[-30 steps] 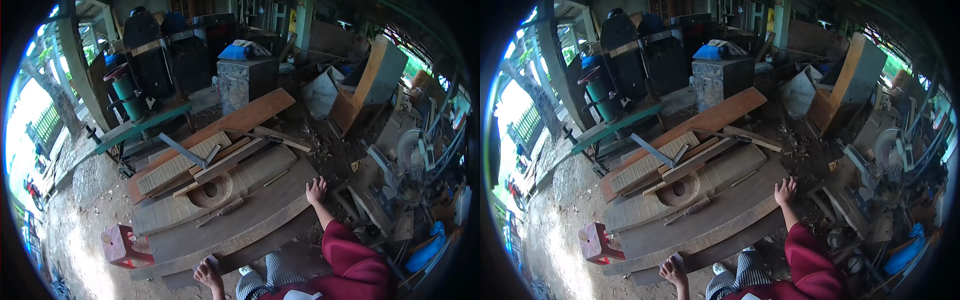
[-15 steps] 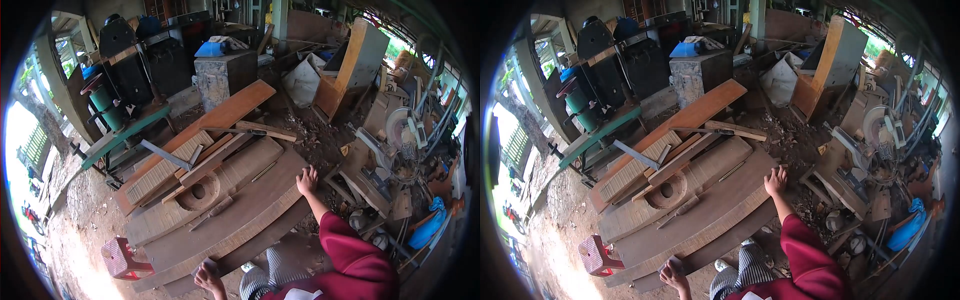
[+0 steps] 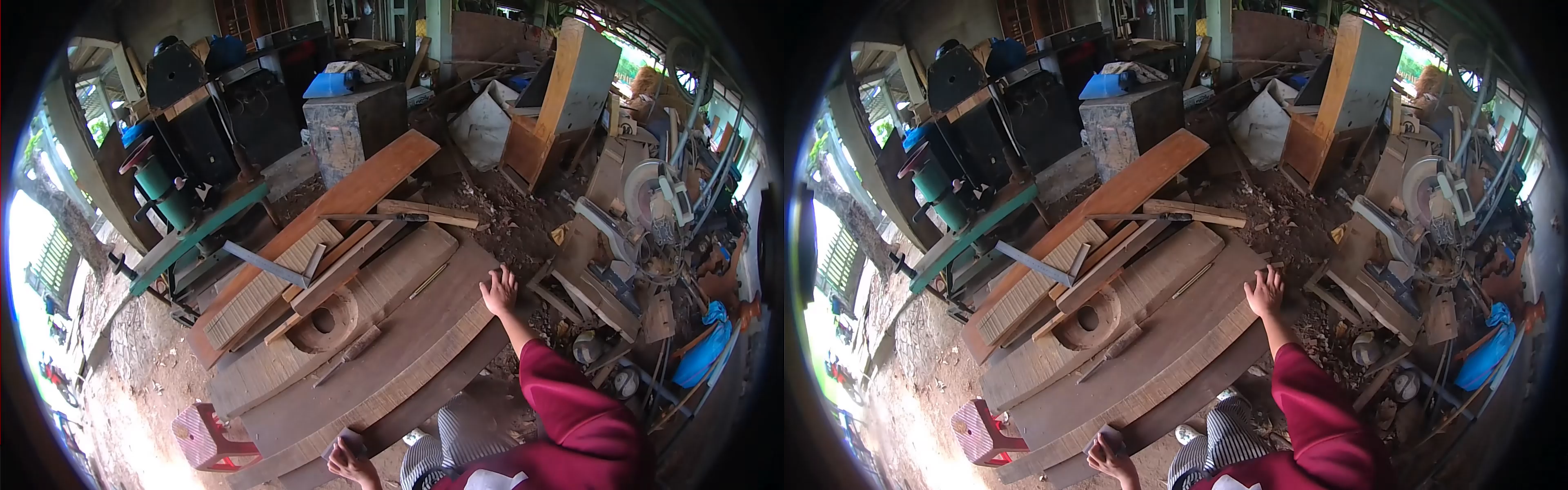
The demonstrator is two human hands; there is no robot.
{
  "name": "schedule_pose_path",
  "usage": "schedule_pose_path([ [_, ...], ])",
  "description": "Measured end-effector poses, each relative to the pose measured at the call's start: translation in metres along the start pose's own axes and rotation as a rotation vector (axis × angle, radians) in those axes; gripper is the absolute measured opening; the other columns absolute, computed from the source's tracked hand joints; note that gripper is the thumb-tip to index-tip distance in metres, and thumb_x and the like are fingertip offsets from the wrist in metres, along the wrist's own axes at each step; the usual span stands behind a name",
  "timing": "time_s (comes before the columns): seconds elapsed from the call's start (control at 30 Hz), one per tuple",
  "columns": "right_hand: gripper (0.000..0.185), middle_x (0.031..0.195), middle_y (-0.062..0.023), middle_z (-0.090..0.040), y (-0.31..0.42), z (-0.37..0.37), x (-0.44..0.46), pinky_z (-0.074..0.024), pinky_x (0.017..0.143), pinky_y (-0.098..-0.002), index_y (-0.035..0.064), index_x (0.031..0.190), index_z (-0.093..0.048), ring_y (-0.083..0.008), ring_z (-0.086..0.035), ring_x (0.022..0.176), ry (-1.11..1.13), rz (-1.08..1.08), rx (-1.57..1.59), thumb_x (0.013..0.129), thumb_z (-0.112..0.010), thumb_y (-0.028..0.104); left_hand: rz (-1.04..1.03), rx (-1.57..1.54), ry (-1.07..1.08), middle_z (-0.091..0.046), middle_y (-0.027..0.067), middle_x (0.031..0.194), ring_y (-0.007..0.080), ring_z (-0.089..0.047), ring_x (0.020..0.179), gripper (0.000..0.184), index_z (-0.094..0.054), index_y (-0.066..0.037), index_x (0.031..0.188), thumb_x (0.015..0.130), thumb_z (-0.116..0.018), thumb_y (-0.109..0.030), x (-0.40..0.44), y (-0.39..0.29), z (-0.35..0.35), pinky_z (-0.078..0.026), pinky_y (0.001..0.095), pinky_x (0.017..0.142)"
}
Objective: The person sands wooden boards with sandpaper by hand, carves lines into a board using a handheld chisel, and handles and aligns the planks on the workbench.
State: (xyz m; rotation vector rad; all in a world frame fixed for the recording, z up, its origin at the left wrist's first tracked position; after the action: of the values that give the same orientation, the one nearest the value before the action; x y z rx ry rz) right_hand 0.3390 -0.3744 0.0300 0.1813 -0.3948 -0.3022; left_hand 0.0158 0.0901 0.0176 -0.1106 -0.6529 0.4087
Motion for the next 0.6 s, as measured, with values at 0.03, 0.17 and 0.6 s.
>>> schedule_pose_path([
  [0.03,0.045,0.127,-0.0105,-0.035,0.000,0.000,0.001,-0.0294,0.093,-0.0438,0.0107,0.109,-0.049,-0.0296,-0.032,0.116,-0.001,-0.003,-0.001,0.073,-0.059,0.036,-0.008,0.000,-0.007,-0.048,0.0089,0.091,0.0288,-0.045,0.082,0.051,-0.053,-0.011,0.111,0.061,-0.062,-0.011,0.001,-0.002,0.002,-0.035,0.0406,0.072],
  [0.17,0.064,0.133,-0.0143,-0.028,-0.003,0.003,0.000,-0.0289,0.094,-0.0451,0.0157,0.128,-0.032,-0.0323,-0.031,0.118,-0.013,-0.052,0.048,0.074,-0.059,0.036,0.005,-0.015,-0.014,-0.047,0.0080,0.090,0.0278,-0.044,0.082,0.049,-0.054,-0.011,0.110,0.062,-0.061,-0.011,0.002,-0.004,0.004,-0.034,0.0406,0.073],
  [0.6,0.080,0.134,-0.0169,-0.025,-0.003,0.005,0.001,-0.0285,0.095,-0.0457,0.0229,0.136,-0.015,-0.0348,-0.029,0.120,-0.036,-0.042,0.048,0.072,-0.061,0.036,-0.049,-0.117,-0.071,-0.057,0.0068,0.091,0.0267,-0.052,0.083,0.036,-0.057,-0.012,0.111,0.076,-0.063,-0.014,0.020,-0.016,0.026,-0.041,0.0380,0.068],
])
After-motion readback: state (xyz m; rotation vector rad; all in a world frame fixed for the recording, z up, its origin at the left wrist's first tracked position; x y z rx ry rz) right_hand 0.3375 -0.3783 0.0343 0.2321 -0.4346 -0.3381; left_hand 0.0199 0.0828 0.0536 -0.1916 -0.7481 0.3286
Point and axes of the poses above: each hand's wrist, its own x-axis towards the middle knuckle, its own z-axis out of the back of the hand, y = z × x, the point moved 10 cm from there along x, towards the middle knuckle
